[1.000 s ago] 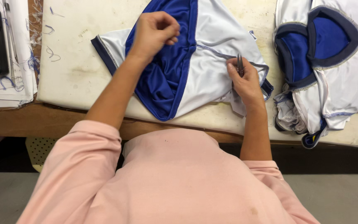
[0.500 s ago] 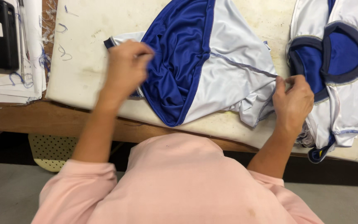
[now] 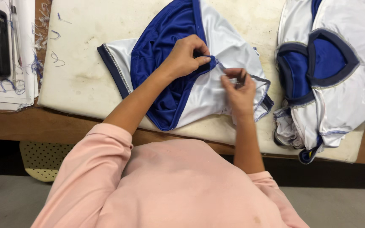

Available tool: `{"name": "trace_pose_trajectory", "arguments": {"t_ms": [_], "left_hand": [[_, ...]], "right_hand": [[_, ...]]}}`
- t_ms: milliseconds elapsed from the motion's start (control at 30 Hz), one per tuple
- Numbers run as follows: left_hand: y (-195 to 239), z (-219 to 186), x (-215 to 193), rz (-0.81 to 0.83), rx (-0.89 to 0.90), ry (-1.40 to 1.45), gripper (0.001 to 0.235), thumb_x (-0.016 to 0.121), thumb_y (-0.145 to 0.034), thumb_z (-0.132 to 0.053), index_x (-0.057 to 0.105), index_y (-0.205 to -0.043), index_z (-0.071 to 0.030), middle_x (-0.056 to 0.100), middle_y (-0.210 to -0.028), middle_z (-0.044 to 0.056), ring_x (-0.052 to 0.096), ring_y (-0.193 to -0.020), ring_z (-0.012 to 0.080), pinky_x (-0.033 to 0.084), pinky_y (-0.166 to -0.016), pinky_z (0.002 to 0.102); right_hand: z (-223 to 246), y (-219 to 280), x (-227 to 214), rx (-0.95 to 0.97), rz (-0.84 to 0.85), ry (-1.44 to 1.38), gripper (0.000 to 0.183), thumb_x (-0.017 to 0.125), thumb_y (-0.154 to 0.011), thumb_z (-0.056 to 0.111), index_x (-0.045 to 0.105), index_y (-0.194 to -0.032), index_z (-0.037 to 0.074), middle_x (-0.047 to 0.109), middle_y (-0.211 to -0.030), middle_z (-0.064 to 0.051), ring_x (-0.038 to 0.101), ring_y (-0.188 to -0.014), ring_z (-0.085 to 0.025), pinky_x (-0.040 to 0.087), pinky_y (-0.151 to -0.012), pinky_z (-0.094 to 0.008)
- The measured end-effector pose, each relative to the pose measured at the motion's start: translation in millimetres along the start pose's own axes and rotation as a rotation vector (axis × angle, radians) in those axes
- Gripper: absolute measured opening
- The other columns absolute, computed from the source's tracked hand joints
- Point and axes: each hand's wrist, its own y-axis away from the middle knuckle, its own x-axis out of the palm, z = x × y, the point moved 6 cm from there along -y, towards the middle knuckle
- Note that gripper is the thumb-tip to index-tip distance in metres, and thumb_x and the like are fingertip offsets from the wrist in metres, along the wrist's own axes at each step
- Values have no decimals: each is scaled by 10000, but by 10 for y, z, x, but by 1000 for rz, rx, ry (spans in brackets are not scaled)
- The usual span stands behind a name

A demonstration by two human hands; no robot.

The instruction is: The person uses small scissors to trim loose threads and excess fabric from the seams and edges of a white and blue garment. They repeatedly reposition the garment to access different areas, cutting threads and small fabric pieces throughout the clip.

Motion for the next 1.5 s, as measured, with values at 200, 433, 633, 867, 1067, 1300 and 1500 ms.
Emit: {"name": "trace_pose_trajectory", "arguments": {"t_ms": [200, 433, 633, 867, 1067, 1300, 1500], "left_hand": [[339, -192, -20, 213, -432, 769, 160, 660, -1013, -215, 707, -986, -65, 716, -878, -16, 668, -774, 59, 574, -702, 224], [842, -760, -369, 185, -475, 999, 176, 635, -1040, -207, 717, -1048, -52, 715, -907, -10, 662, -797, 48, 554, -703, 201], [1216, -943, -626, 183, -365, 944, 190, 639, -1021, -209, 712, -1105, -54, 701, -956, -30, 642, -828, 25, 561, -721, 188], [1680, -847, -862, 123, -254, 1037, 77, 735, -1005, -65, 676, -1034, -25, 693, -962, 9, 644, -853, 60, 566, -786, 225], [1841, -1270, -1087, 146, -31, 793, 82, 684, -1015, 49, 651, -1038, -23, 680, -953, 18, 623, -841, 58, 557, -734, 225], [2267, -1426, -2521, -382, 37, 1062, 296, 513, -1043, -122, 608, -1311, -40, 641, -1265, 167, 629, -1021, 216, 542, -884, 359], [1792, -2211, -1772, 220, 79, 1041, 205, 605, -937, 70, 636, -1121, -18, 535, -1464, 223, 697, -1154, 333, 613, -1040, 416]], "right_hand": [[681, 278, 364, -212, -23, -259, 202, 711, -998, -66, 632, -1177, -14, 635, -1101, -32, 609, -874, -53, 512, -717, -181], [1396, 654, 480, -256, -8, -222, 185, 702, -1043, -65, 635, -1207, -15, 632, -1092, -33, 637, -889, -61, 513, -743, -208], [1871, 954, 853, -715, -92, 385, 161, 727, -1055, -57, 634, -1126, 54, 602, -929, -38, 513, -693, -58, 404, -598, -213], [1718, 1112, 1068, -125, 24, -194, 111, 663, -1038, 30, 601, -1131, 32, 606, -935, -11, 429, -643, -26, 343, -542, -194], [1155, 1294, 752, 60, 255, -145, 243, 696, -990, 146, 615, -1187, 29, 661, -959, 3, 528, -787, -20, 422, -666, -193], [-242, 305, -1059, 70, -293, 450, 223, 785, -913, 199, 714, -953, -8, 653, -772, -10, 577, -681, -98, 471, -605, -287], [71, -1, -793, -177, 19, 1020, 676, 919, -815, 364, 626, -1280, -28, 581, -1226, -298, 579, -1072, -367, 506, -878, -470]]}}
